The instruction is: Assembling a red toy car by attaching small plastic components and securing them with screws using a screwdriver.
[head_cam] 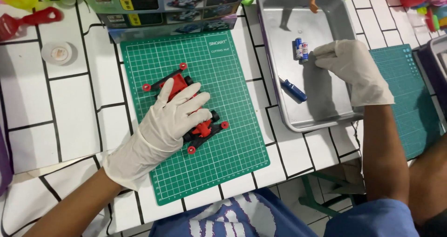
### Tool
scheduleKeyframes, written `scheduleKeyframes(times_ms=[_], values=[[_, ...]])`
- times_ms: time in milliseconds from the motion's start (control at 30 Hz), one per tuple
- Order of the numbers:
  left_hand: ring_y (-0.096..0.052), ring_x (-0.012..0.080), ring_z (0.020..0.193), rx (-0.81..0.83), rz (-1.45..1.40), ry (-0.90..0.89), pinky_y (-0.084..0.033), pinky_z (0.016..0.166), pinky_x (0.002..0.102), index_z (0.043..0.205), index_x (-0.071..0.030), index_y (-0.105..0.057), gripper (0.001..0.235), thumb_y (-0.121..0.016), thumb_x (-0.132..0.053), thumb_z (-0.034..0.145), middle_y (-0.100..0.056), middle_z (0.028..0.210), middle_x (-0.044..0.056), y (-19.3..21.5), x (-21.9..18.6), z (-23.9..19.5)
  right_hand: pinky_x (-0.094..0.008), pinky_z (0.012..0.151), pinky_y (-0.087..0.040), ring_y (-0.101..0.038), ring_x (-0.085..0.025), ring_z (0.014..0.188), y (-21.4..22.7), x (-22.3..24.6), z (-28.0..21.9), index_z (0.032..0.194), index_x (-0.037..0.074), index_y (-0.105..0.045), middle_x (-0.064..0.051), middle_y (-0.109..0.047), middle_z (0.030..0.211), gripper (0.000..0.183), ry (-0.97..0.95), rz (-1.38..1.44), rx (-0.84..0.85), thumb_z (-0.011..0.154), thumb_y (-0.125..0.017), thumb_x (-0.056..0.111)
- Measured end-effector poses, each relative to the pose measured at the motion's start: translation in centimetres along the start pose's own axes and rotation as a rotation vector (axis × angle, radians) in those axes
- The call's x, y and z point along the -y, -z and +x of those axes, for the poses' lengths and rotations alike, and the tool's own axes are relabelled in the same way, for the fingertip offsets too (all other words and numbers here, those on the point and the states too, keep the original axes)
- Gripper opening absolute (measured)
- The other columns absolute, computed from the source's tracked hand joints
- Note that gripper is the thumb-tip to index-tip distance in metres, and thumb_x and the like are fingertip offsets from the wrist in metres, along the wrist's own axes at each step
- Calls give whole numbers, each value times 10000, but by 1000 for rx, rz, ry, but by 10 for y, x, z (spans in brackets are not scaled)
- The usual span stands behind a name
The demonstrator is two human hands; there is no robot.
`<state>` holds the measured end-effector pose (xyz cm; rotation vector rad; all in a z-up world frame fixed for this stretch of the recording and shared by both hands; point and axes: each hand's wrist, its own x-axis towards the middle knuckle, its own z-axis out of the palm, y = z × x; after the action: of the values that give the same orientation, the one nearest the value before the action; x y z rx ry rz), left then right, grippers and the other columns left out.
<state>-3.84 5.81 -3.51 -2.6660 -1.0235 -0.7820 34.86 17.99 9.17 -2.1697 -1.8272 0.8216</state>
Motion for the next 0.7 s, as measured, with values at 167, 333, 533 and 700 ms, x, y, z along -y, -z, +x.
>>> scheduleKeyframes(times_ms=[167, 333, 533, 700], values=[[-602, 340, 1297, 18, -12, 7, -401, 1056, 656, 1132, -216, -664, 531, -792, 68, 702, -655, 1331, 61, 4, 0, 3, -345, 731, -519, -651, -209, 857, -11, -13, 3, 1302, 10, -695, -120, -737, 974, 402, 144, -176, -64, 917, -587, -27], [-578, 378, 1328, 48, -173, 32, -307, 1131, 692, 1143, -184, -694, 674, -725, 208, 596, -668, 1333, 80, 7, 0, 0, -444, 835, -497, -627, -299, 928, -22, 9, -22, 1485, 28, -490, -103, -664, 1003, 522, 51, -147, -94, 965, -507, -8], [-561, 419, 1349, -3, -243, 16, -332, 1172, 671, 1198, -106, -652, 537, -668, 264, 808, -612, 1355, 103, 16, -4, 1, -234, 865, -436, -524, -155, 942, -44, 10, -45, 1489, -5, -406, -88, -520, 1016, 528, 398, 185, -303, 998, -549, -139], [-556, 431, 1349, 7, -298, 22, -295, 1190, 662, 1208, -60, -678, 559, -667, 283, 767, -646, 1342, 159, 17, -3, 1, -319, 785, -668, -710, -206, 683, -91, 99, -126, 1371, -103, -471, -115, -702, 792, 573, 615, 437, 76, 827, -582, -245]])
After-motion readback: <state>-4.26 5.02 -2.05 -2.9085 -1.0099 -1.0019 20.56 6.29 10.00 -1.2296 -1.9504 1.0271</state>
